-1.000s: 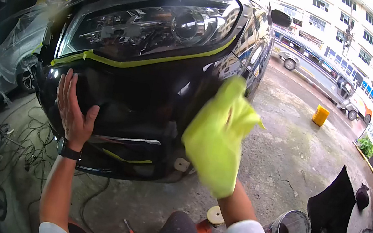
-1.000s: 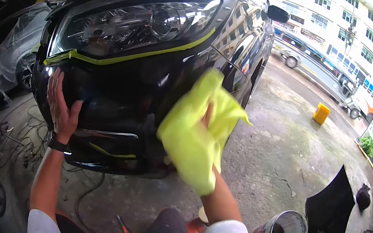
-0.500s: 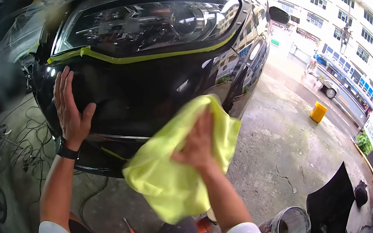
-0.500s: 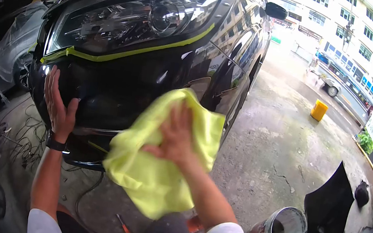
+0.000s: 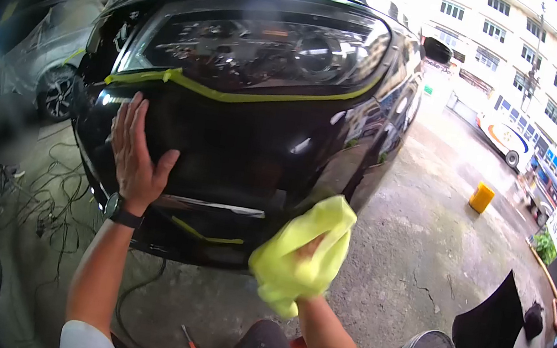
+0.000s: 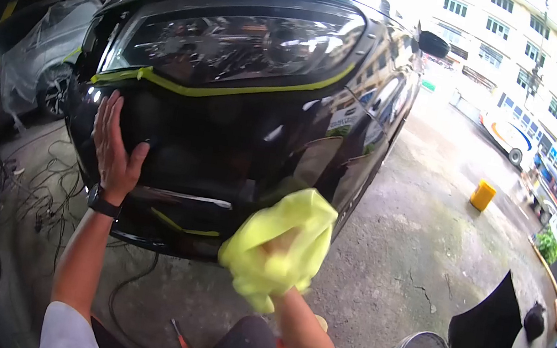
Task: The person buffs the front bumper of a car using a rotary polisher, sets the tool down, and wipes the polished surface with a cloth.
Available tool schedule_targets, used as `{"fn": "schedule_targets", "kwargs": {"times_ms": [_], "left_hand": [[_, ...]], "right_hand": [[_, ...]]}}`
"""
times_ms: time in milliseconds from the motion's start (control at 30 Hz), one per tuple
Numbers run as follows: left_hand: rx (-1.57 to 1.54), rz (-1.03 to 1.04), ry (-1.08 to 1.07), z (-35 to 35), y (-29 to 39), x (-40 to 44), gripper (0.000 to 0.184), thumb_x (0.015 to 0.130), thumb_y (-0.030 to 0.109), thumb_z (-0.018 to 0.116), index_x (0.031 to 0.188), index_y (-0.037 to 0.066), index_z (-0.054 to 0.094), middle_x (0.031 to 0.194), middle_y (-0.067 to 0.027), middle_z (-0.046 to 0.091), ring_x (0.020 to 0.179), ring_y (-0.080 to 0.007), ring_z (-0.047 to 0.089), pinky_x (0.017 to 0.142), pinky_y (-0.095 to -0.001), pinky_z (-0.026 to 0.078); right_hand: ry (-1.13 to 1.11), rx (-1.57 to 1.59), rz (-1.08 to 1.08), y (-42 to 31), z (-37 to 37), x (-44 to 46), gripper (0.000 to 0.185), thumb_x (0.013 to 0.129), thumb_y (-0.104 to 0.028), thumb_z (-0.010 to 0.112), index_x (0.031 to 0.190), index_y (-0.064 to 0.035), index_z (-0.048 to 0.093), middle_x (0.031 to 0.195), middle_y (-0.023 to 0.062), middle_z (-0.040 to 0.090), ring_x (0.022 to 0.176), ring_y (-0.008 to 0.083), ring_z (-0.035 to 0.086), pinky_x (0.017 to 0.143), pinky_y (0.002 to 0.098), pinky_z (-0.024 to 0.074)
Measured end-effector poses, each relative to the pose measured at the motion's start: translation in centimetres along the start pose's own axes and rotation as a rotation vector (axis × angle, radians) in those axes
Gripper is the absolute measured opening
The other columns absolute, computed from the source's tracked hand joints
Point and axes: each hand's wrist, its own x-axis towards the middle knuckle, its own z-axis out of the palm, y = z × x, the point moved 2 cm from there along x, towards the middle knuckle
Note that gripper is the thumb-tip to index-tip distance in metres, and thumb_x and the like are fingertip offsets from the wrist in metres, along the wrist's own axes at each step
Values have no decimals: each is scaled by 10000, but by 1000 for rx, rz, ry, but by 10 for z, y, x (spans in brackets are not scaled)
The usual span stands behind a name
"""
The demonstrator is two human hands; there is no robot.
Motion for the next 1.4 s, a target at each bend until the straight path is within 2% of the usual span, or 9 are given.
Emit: {"fn": "schedule_targets", "kwargs": {"times_ms": [267,467,667,867,1067,1133,1233,1333,1400], "left_hand": [[-242,39,27,-9,-9,-6,905,974,641,543,1563,-14,336,1624,-216,364,1524,-430,288,1242,-553,201],[-520,18,-111,-57,-11,-98,921,950,616,607,1550,-32,345,1603,-240,396,1513,-440,322,1240,-559,229],[-738,-317,-556,-110,-28,-277,841,883,449,764,1483,-40,435,1522,-238,480,1425,-457,425,1195,-573,310],[-821,-454,-1135,-91,-55,-373,813,871,442,773,1463,-18,459,1415,-271,562,1330,-447,516,1127,-537,393],[-805,-294,-1311,-70,-71,-449,822,886,580,701,1440,10,487,1276,-249,668,1189,-452,622,1061,-510,455],[-797,-298,-1438,-72,-72,-461,851,880,614,691,1447,15,483,1278,-247,670,1183,-451,628,1047,-505,469],[-797,-313,-1625,-66,-76,-489,911,857,676,686,1470,35,479,1309,-251,656,1179,-447,640,1020,-493,500],[-849,-331,-1777,-49,-72,-515,948,852,689,684,1500,36,456,1353,-256,636,1220,-434,628,1030,-483,499],[-880,-327,-1878,-44,-66,-525,954,864,674,676,1514,20,433,1367,-255,630,1260,-426,609,1054,-482,482]], "right_hand": [[66,101,319,92,-9,140,512,1062,-399,513,1446,-60,520,1328,133,639,1160,262,650,956,402,558],[25,-82,5,2,-9,63,509,1058,-402,526,1435,-60,525,1307,126,648,1130,263,666,928,410,577],[98,510,584,78,-31,193,506,1054,-406,540,1424,-61,531,1286,120,658,1100,264,681,899,418,596],[137,942,741,-27,0,131,503,1051,-410,553,1413,-62,537,1265,113,667,1070,264,697,871,426,614],[289,831,654,-94,73,89,485,1039,-390,595,1390,-60,545,1258,113,668,1036,262,714,829,439,639],[318,1048,668,-113,98,81,495,1034,-295,629,1442,-39,510,1321,137,651,1134,287,686,931,457,609],[409,1155,701,-164,137,79,469,1033,-253,632,1428,-32,509,1300,135,657,1111,288,692,898,452,620],[111,1202,778,-231,175,89,411,980,-234,708,1325,-64,565,1189,82,675,1053,257,696,901,427,603],[-62,522,298,-284,198,86,449,1001,-336,675,1332,-56,558,1199,108,662,1131,279,658,936,457,569]]}}
